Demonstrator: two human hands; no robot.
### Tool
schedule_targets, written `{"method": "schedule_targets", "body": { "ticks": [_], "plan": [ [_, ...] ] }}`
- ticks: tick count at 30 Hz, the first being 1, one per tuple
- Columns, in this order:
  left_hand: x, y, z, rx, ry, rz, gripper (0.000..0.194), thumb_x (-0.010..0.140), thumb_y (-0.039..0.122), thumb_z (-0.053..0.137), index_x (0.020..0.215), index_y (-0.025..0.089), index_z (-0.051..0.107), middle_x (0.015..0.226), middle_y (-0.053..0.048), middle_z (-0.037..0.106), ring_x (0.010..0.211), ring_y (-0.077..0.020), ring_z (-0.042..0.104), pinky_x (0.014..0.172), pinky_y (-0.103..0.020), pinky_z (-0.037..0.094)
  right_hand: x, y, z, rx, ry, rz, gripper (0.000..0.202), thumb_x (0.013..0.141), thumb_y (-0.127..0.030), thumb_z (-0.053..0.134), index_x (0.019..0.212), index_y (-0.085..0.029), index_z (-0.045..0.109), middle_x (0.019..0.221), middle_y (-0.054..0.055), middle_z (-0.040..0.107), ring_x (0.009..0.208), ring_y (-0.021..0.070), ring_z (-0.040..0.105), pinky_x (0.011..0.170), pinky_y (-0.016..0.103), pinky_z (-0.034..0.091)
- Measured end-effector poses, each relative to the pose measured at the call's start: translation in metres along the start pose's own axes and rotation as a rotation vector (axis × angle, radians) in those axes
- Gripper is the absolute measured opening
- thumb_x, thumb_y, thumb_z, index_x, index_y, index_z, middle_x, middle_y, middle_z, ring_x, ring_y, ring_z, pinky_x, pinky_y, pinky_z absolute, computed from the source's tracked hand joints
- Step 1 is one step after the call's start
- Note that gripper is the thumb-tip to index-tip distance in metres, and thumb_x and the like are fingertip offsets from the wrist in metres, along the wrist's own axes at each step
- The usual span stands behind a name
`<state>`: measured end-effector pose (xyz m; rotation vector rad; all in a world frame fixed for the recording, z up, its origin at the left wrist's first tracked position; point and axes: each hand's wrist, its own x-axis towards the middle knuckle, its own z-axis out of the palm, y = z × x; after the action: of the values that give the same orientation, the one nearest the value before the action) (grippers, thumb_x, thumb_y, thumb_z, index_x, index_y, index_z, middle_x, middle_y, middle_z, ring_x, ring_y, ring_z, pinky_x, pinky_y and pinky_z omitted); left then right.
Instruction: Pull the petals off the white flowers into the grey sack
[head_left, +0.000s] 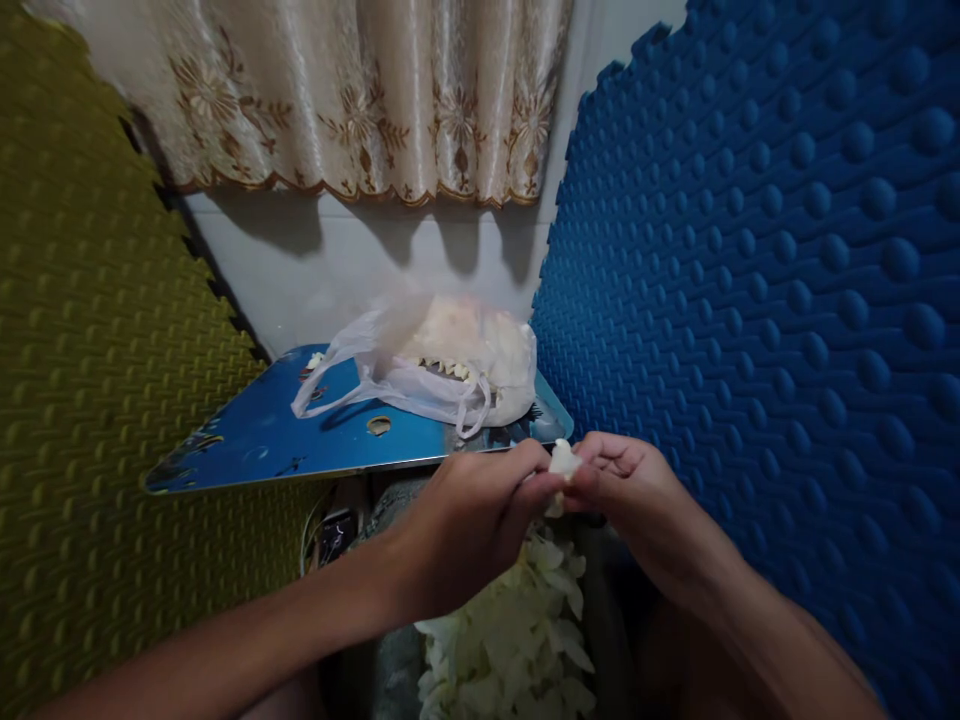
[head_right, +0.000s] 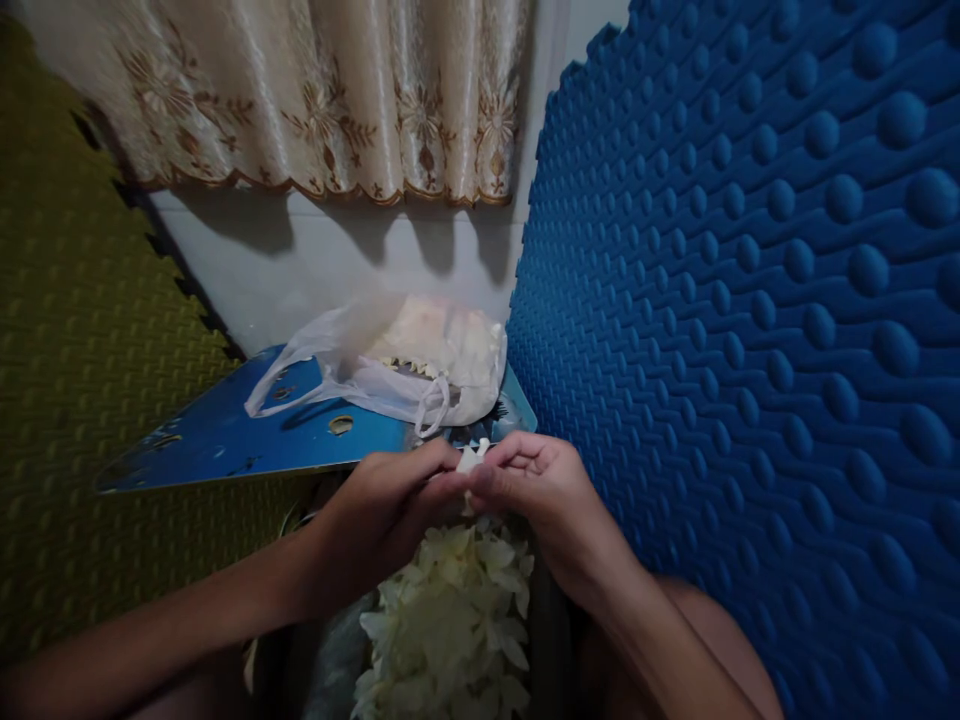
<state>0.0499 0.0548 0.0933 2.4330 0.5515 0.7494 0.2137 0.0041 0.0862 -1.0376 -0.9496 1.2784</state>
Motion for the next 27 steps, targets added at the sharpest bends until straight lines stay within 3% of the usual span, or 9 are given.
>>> {"method": "schedule_targets", "body": {
  "ticks": [3, 6, 9, 13, 15, 18, 20, 23, 27],
  "plan": [
    [0.000, -0.003, 0.001, 0.000, 0.100, -0.031, 0.028, 0.092, 0.026, 0.034, 0.067, 0.018, 0.044, 0.057, 0.005, 0.037, 0.052, -0.0093, 0.034, 0.052, -0.023, 0.025, -0.001, -0.004, -0.003, -0.061, -0.031, 0.034, 0.021, 0.060, -0.026, 0.080, 0.077, -0.017, 0.071, 0.067, 0.001, 0.070, 0.060, 0.0112, 0.063, 0.058, 0.019, 0.049],
    [-0.002, -0.004, 0.003, -0.053, 0.134, -0.107, 0.034, 0.091, 0.025, 0.035, 0.058, 0.017, 0.041, 0.053, 0.006, 0.033, 0.050, -0.0089, 0.032, 0.050, -0.023, 0.024, -0.001, -0.005, 0.000, -0.099, -0.017, 0.026, 0.019, 0.062, -0.027, 0.078, 0.077, -0.017, 0.071, 0.068, 0.002, 0.071, 0.063, 0.0116, 0.065, 0.063, 0.019, 0.051],
    [-0.001, -0.005, 0.002, -0.124, 0.147, -0.230, 0.033, 0.090, 0.026, 0.036, 0.062, 0.017, 0.050, 0.050, 0.005, 0.037, 0.048, -0.0091, 0.035, 0.048, -0.022, 0.025, 0.000, -0.004, 0.003, -0.112, 0.034, -0.018, 0.021, 0.058, -0.028, 0.081, 0.073, -0.017, 0.070, 0.064, 0.001, 0.069, 0.060, 0.0117, 0.063, 0.062, 0.020, 0.051],
    [0.004, -0.014, -0.004, 0.001, 0.293, -0.306, 0.033, 0.086, 0.026, 0.038, 0.057, 0.016, 0.049, 0.049, 0.005, 0.034, 0.049, -0.0100, 0.034, 0.047, -0.022, 0.024, 0.001, -0.005, -0.003, -0.135, 0.163, -0.096, 0.023, 0.060, -0.033, 0.080, 0.075, -0.017, 0.071, 0.068, 0.001, 0.069, 0.059, 0.0105, 0.062, 0.060, 0.019, 0.051],
    [0.005, -0.020, -0.004, 0.053, 0.173, -0.275, 0.030, 0.083, 0.021, 0.039, 0.056, 0.016, 0.052, 0.048, 0.005, 0.038, 0.049, -0.0103, 0.037, 0.046, -0.021, 0.025, 0.001, -0.006, -0.006, -0.138, 0.196, -0.111, 0.024, 0.060, -0.034, 0.079, 0.076, -0.018, 0.071, 0.070, 0.001, 0.069, 0.058, 0.0092, 0.061, 0.058, 0.018, 0.049],
    [0.001, -0.026, 0.003, 0.136, -0.219, -0.099, 0.025, 0.080, 0.019, 0.046, 0.061, 0.018, 0.062, 0.050, 0.003, 0.052, 0.048, -0.0117, 0.045, 0.047, -0.022, 0.031, 0.001, -0.008, -0.006, -0.135, 0.182, -0.078, 0.026, 0.058, -0.035, 0.080, 0.073, -0.016, 0.069, 0.064, 0.000, 0.066, 0.053, 0.0083, 0.057, 0.053, 0.017, 0.045],
    [-0.003, -0.028, 0.009, 0.169, -0.312, 0.008, 0.013, 0.079, 0.026, 0.056, 0.077, 0.020, 0.067, 0.067, -0.002, 0.064, 0.060, -0.0162, 0.056, 0.057, -0.025, 0.040, 0.000, -0.008, -0.004, -0.141, 0.165, -0.067, 0.026, 0.059, -0.035, 0.080, 0.070, -0.014, 0.067, 0.061, 0.000, 0.064, 0.051, 0.0083, 0.054, 0.050, 0.018, 0.043],
    [-0.004, -0.025, 0.012, 0.098, -0.197, -0.005, 0.032, 0.076, 0.035, 0.063, 0.105, 0.021, 0.063, 0.099, -0.009, 0.066, 0.090, -0.0246, 0.059, 0.079, -0.034, 0.045, 0.000, -0.008, -0.003, -0.166, 0.162, -0.094, 0.024, 0.063, -0.034, 0.077, 0.065, -0.015, 0.063, 0.056, -0.002, 0.060, 0.050, 0.0071, 0.050, 0.049, 0.017, 0.039],
    [0.000, -0.013, 0.005, -0.208, 0.061, -0.153, 0.042, 0.079, 0.037, 0.060, 0.116, 0.018, 0.056, 0.100, -0.010, 0.063, 0.087, -0.0208, 0.059, 0.077, -0.033, 0.048, 0.001, -0.006, 0.001, -0.214, 0.130, -0.095, 0.027, 0.063, -0.036, 0.076, 0.059, -0.016, 0.058, 0.049, -0.004, 0.056, 0.046, 0.0074, 0.047, 0.046, 0.018, 0.036]
  ]
}}
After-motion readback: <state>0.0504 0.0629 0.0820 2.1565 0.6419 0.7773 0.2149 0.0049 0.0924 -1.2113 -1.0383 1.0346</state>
